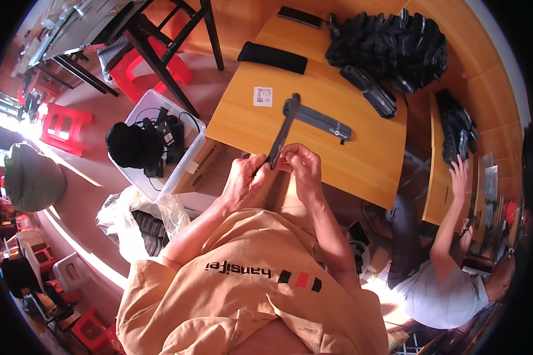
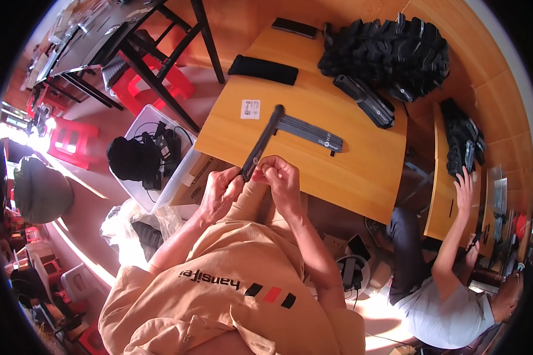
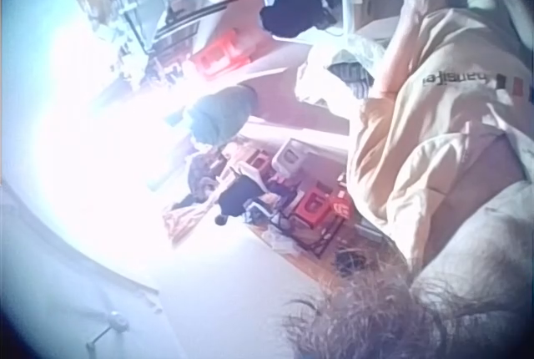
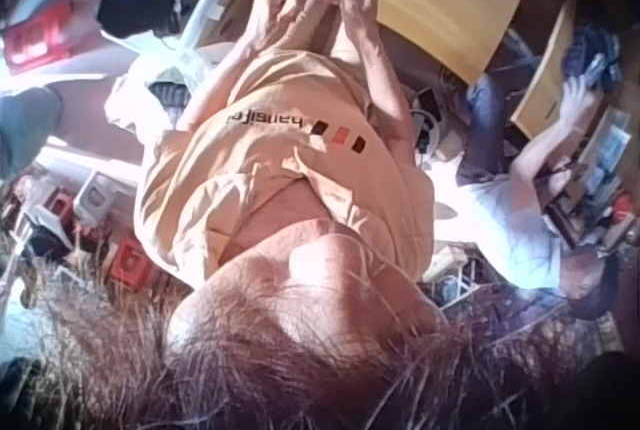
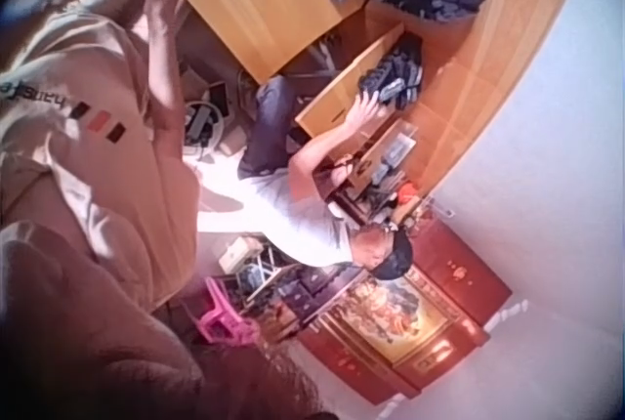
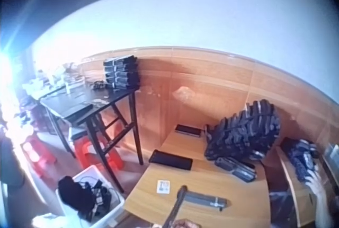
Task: Assembling small plastic clips onto black plastic straps at a workbench.
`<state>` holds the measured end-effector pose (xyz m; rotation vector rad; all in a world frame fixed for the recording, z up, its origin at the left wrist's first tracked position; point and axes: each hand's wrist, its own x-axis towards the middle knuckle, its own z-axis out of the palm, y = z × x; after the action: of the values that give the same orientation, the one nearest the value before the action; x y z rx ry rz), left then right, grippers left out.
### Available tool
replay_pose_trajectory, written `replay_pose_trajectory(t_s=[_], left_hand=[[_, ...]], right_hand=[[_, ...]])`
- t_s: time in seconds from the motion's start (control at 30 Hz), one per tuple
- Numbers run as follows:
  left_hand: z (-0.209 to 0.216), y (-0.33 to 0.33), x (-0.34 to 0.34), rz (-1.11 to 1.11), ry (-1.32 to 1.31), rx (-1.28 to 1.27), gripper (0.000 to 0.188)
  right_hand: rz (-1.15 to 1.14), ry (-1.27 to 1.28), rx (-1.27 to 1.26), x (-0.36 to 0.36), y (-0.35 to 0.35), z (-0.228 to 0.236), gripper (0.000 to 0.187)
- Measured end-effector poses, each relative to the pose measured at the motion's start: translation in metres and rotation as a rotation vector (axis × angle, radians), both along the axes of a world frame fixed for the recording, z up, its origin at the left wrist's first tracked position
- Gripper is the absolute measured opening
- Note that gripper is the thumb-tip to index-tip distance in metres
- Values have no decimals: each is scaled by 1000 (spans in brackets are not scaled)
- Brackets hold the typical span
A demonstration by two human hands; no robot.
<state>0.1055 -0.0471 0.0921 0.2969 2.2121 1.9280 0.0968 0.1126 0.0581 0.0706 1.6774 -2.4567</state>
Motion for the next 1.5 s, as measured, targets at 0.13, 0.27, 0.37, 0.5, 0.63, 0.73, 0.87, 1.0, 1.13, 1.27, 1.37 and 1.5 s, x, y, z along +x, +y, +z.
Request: replay_pose_trajectory(t_s=[0.13,0.27,0.37,0.5,0.63,0.73,0.87,1.0,1.13,1.27,1.37,1.5], left_hand=[[2,2,-3,96,-63,-31,24],[3,1,-1,70,-45,-55,24],[7,1,1,55,10,-47,26],[5,-1,3,34,104,-80,27],[8,4,5,61,105,-121,21],[8,8,7,97,197,-113,20],[3,13,6,167,369,-130,26],[1,10,11,130,287,-77,27],[-2,2,11,118,52,83,28],[13,6,5,84,-2,146,39],[9,-2,1,23,-70,108,47],[13,-5,-1,-16,-220,36,47]], right_hand=[[-82,165,167,7,-4,30,15],[-52,648,655,7,-4,35,30],[35,465,410,9,-4,25,24],[111,274,101,13,-6,34,22],[-33,359,301,16,-14,32,15],[-195,580,576,17,-25,36,9],[-252,516,517,19,-26,33,4],[-201,75,-33,7,-19,31,15],[-137,121,-44,3,-8,42,15],[-117,267,357,9,-16,48,9],[-162,377,617,12,-15,42,5],[-132,492,604,18,-20,45,5]])
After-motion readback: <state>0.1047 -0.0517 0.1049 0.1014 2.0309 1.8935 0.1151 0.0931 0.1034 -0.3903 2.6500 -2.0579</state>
